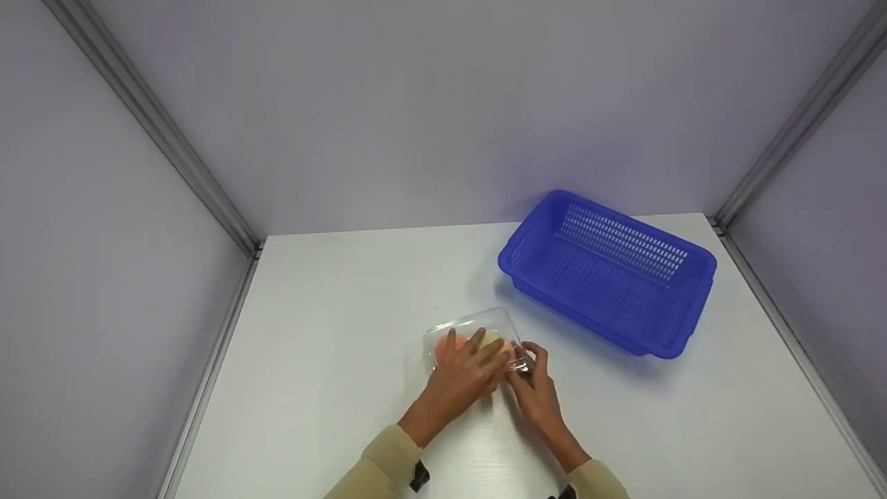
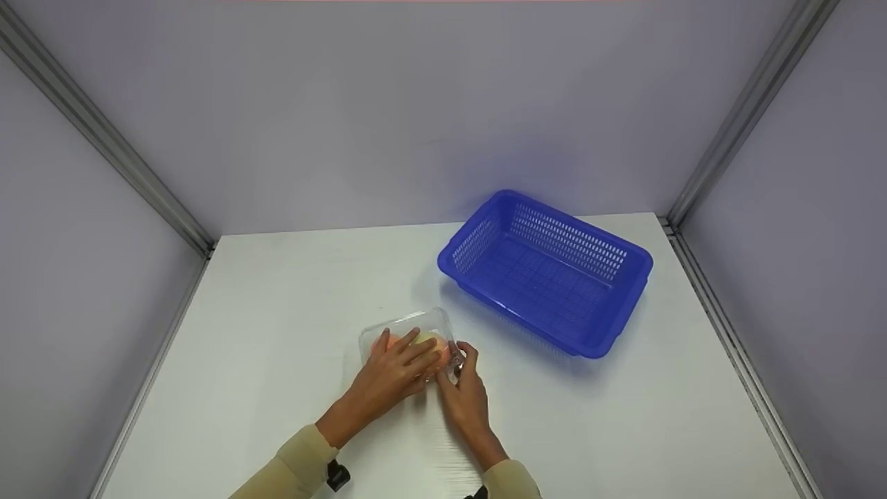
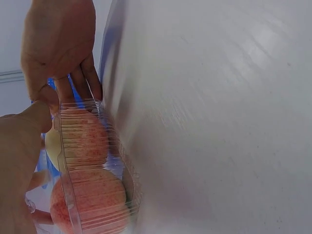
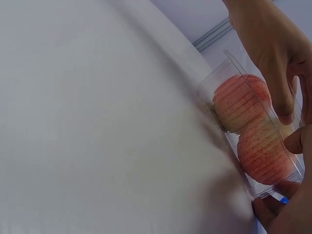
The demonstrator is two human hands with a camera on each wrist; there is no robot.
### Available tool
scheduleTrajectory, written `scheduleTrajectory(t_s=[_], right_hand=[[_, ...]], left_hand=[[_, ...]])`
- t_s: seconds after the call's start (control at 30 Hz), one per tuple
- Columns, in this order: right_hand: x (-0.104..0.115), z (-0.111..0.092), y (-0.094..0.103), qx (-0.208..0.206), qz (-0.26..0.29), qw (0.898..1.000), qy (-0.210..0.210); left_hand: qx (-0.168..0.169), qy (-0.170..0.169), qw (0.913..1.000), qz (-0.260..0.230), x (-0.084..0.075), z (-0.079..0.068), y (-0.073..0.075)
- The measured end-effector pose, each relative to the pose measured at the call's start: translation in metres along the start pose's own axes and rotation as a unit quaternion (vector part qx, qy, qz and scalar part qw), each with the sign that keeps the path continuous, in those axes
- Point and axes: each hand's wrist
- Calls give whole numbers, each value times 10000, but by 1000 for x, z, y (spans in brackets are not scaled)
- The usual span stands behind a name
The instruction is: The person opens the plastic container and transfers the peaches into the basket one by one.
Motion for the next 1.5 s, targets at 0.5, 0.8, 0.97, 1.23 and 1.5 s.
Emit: scheduleTrajectory(t_s=[0.5, 0.8, 0.97, 1.23, 1.5], right_hand=[[-3, 3, 7, -379, 6, 9992, 149], [-6, 4, 7, -359, 338, 9986, 204], [-3, 4, 6, -406, 340, 9985, 165], [0, 5, 5, -477, 678, 9964, 201], [-2, 6, 5, -666, 233, 9973, 217]], left_hand=[[-69, 124, 9987, -497, 1, 5, 5], [33, 210, 9968, -771, 5, 9, 10], [30, 296, 9951, -942, 6, 11, 13], [412, 422, 9891, -1353, 15, 18, 21], [676, 537, 9839, -1563, 22, 22, 29]])
Point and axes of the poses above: each hand's wrist, its own z-axis towards the middle knuckle, its own y-axis out of the back of the hand, x = y × z, and after that the axes turned 12 degrees about y, right-handed
